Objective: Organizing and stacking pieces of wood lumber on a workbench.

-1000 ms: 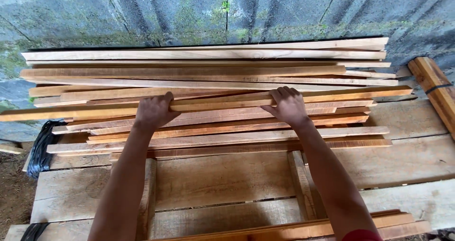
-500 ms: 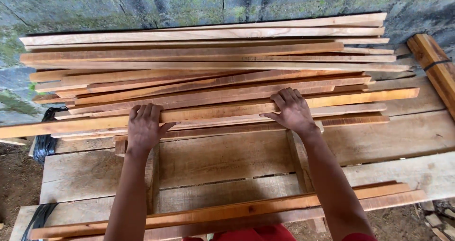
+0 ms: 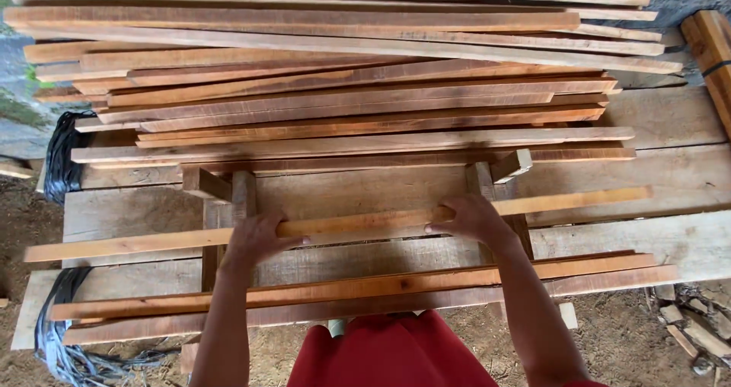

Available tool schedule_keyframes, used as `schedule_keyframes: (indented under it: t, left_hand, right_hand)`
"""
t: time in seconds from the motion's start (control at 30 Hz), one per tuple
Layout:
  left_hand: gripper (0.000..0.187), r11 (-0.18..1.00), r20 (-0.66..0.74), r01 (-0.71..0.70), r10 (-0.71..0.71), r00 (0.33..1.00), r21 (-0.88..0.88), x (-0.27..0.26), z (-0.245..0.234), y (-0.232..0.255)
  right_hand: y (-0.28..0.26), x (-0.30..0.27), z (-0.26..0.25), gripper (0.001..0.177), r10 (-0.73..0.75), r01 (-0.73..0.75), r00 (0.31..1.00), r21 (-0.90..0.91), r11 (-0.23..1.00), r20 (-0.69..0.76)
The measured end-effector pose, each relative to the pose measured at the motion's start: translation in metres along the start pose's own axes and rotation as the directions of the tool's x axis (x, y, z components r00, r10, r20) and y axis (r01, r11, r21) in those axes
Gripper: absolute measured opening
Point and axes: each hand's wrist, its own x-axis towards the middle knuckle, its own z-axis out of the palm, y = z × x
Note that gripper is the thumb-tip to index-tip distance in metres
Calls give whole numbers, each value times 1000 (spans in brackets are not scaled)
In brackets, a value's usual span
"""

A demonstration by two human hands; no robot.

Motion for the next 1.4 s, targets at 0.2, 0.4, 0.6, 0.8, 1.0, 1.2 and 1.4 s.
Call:
schedule_keyframes:
  t: [0.2, 0.4, 0.6, 0.8, 1.0, 1.2, 1.4]
  left_hand:
    - [66, 996, 227, 1, -21, 974, 92, 18, 70, -24]
    - [70, 989, 140, 13, -34, 990, 150, 25, 83, -30]
    - [82, 981, 258, 19, -69, 964, 191, 27, 87, -31]
    - [82, 969, 355, -34, -56, 933, 243, -2, 101, -33]
    - [82, 988, 551, -6, -82, 830, 156, 1, 111, -44]
    - [63, 984, 674, -88, -42, 737, 158, 13, 94, -34]
    - [77, 986, 685, -134, 30, 727, 99, -1, 82, 24]
  right_hand:
    - [4, 11, 43, 65, 79, -54, 982, -142, 988, 173]
    - [28, 19, 73, 66, 42, -19, 992, -190, 982, 117]
    - [20, 17, 62, 75, 145, -85, 953, -227, 970, 265]
    - [-19, -23, 34, 85, 150, -149, 872, -40, 988, 465]
    - [18, -26, 82, 43, 160, -94, 815, -145, 985, 557]
    - [12, -20, 80, 45, 112, -64, 793, -101, 993, 598]
    - [-28, -4, 92, 64, 27, -18, 767, -21, 1000, 641]
